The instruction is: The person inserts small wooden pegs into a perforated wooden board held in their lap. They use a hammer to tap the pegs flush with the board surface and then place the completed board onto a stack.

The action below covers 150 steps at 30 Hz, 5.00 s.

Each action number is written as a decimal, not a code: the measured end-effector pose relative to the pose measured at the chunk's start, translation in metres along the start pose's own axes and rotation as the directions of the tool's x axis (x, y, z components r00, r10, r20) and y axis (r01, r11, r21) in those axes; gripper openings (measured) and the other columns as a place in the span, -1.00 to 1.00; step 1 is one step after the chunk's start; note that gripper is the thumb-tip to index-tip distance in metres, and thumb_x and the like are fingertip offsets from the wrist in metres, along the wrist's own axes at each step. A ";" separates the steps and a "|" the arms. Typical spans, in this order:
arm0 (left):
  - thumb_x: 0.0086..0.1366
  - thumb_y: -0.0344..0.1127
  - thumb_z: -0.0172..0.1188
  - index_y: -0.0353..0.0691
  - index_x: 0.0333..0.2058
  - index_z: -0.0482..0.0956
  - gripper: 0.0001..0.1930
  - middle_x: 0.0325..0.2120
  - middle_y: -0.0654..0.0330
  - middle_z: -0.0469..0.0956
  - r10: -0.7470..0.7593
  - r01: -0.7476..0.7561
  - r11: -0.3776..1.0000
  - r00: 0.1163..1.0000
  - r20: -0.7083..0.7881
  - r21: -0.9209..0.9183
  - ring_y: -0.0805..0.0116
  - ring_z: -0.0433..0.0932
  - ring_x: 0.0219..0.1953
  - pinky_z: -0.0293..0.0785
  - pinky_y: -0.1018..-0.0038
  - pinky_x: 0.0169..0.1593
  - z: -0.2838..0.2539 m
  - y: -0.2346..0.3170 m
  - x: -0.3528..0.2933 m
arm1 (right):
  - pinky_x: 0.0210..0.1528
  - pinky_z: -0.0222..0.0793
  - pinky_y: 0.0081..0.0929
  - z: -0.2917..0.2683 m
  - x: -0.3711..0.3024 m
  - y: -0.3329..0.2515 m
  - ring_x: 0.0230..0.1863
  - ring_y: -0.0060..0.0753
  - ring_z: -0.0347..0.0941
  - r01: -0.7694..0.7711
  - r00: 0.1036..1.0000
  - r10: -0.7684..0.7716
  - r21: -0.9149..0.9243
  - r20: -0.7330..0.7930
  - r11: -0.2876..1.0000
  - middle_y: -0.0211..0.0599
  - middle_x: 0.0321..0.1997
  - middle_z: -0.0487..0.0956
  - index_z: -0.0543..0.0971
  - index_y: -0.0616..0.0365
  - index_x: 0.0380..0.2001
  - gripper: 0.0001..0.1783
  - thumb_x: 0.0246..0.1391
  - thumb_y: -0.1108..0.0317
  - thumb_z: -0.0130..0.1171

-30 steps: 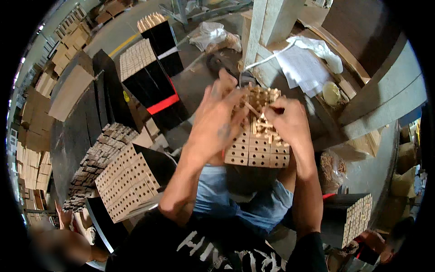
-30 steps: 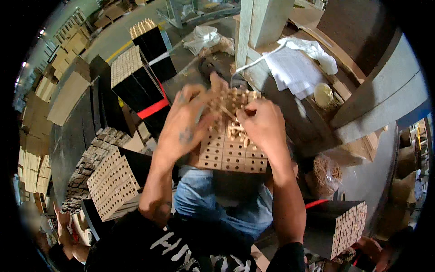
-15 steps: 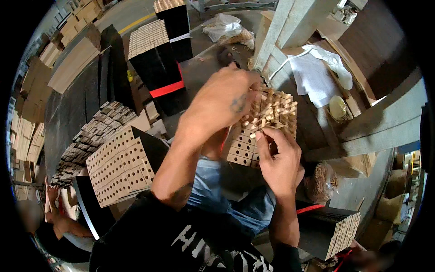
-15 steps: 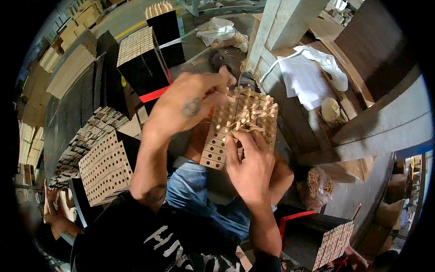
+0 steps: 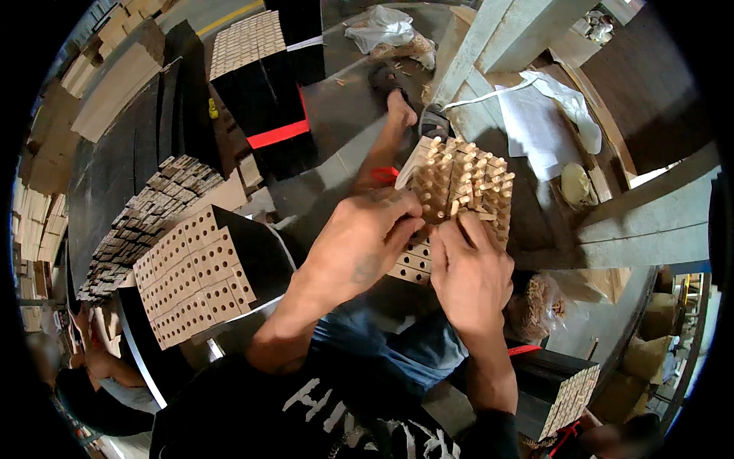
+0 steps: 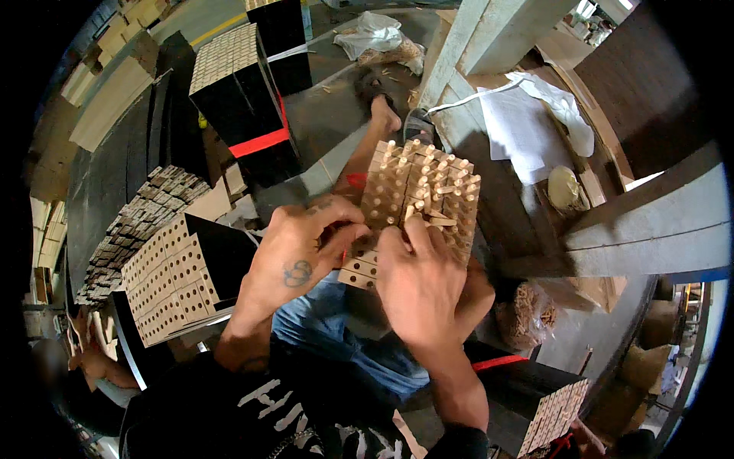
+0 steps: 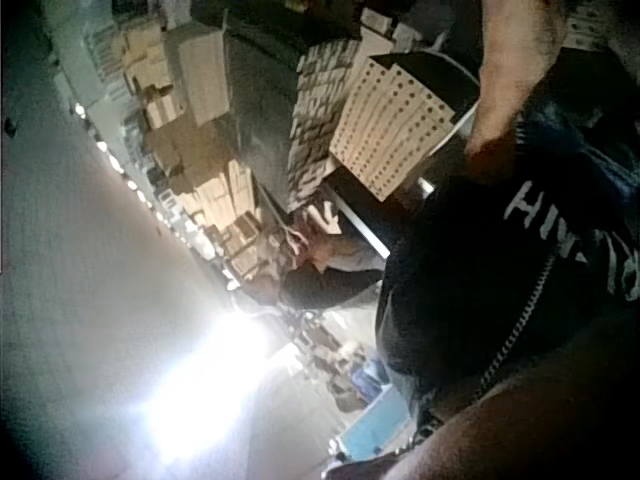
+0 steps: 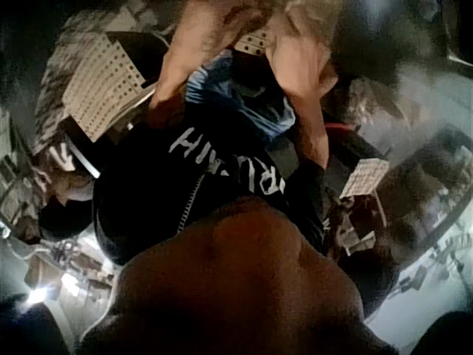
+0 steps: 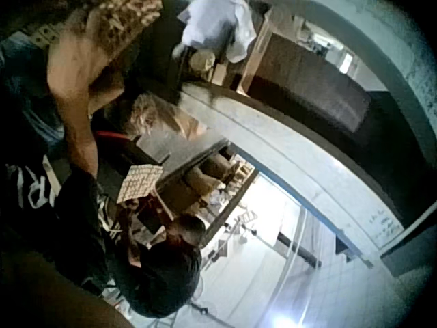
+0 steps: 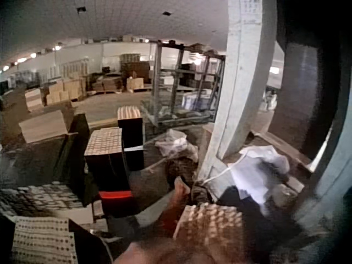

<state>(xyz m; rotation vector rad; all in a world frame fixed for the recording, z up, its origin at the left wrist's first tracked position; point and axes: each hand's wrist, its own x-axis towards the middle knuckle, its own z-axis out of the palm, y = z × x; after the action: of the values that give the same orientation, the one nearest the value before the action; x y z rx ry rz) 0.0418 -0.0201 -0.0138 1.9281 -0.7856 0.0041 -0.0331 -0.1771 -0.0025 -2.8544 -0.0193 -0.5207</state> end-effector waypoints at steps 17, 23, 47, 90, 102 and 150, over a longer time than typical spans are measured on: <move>0.13 -0.59 0.21 -0.36 -0.26 0.50 -0.82 -0.35 -0.08 0.53 0.158 -0.164 0.960 0.986 0.045 0.225 -0.11 0.56 -0.19 0.51 0.17 -0.18 0.010 0.009 0.006 | -0.21 0.49 -0.22 -0.023 0.025 0.045 -0.22 -0.02 0.56 0.010 0.997 -0.025 0.205 0.068 0.979 -0.13 -0.27 0.59 0.65 0.17 -0.27 -0.82 0.00 0.46 0.29; 0.17 -0.54 0.26 -0.35 -0.29 0.55 -0.87 -0.43 -0.04 0.58 0.094 -0.099 0.994 0.991 0.090 0.051 -0.06 0.59 -0.40 0.51 0.25 -0.28 0.006 0.006 0.010 | -0.19 0.54 -0.17 -0.032 0.024 0.045 -0.17 -0.04 0.56 0.156 0.978 -0.145 -0.068 0.147 0.985 -0.17 -0.17 0.49 0.60 0.20 -0.30 -0.81 -0.07 0.54 0.19; 0.24 -0.29 0.31 -0.28 0.22 0.38 -0.42 0.33 -0.10 0.18 0.091 -0.102 0.977 0.994 0.062 0.189 -0.08 0.05 0.43 0.02 -0.03 0.39 0.027 -0.005 0.013 | -0.15 0.42 -0.43 -0.029 0.016 0.070 -0.25 -0.32 0.51 -0.011 0.982 0.118 0.574 -0.148 0.819 -0.18 -0.23 0.56 0.49 0.27 -0.12 -0.83 0.24 0.50 0.11; 0.14 -0.52 0.31 -0.30 -0.24 0.65 -0.82 -0.24 0.09 0.66 0.387 -0.362 0.921 0.896 -0.219 0.145 0.09 0.62 -0.11 0.56 0.28 -0.04 0.022 -0.032 -0.023 | -0.21 0.47 -0.27 -0.007 -0.028 0.005 -0.25 -0.18 0.53 -0.016 0.968 0.063 0.190 -0.244 0.982 -0.22 -0.19 0.62 0.63 0.20 -0.25 -0.79 -0.02 0.58 0.24; 0.08 -0.56 0.28 -0.32 -0.20 0.63 -0.75 -0.20 0.06 0.64 0.406 -0.389 0.913 0.892 -0.201 0.121 0.07 0.60 -0.06 0.55 0.28 0.00 0.031 -0.039 -0.020 | -0.14 0.49 -0.09 -0.013 0.024 0.072 -0.17 0.12 0.54 0.027 0.997 -0.034 0.106 0.065 0.994 -0.02 -0.26 0.62 0.59 0.04 -0.13 -0.71 0.04 0.49 0.20; 0.44 -0.19 0.02 -0.33 -0.04 0.58 -0.66 -0.06 0.01 0.53 -0.019 -0.049 0.963 0.968 -0.249 -0.265 0.19 0.54 -0.10 0.44 0.43 -0.04 0.031 -0.073 -0.059 | -0.33 0.44 -0.30 -0.004 -0.013 -0.024 -0.37 -0.09 0.53 0.073 0.996 -0.063 0.186 -0.060 0.980 -0.17 -0.34 0.55 0.52 0.24 -0.40 -0.86 0.00 0.62 0.30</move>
<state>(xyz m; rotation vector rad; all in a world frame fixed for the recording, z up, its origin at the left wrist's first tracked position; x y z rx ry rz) 0.0235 0.0052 -0.1076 1.6245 -0.5984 0.1400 -0.0483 -0.1540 0.0016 -2.6625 -0.1486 -0.5763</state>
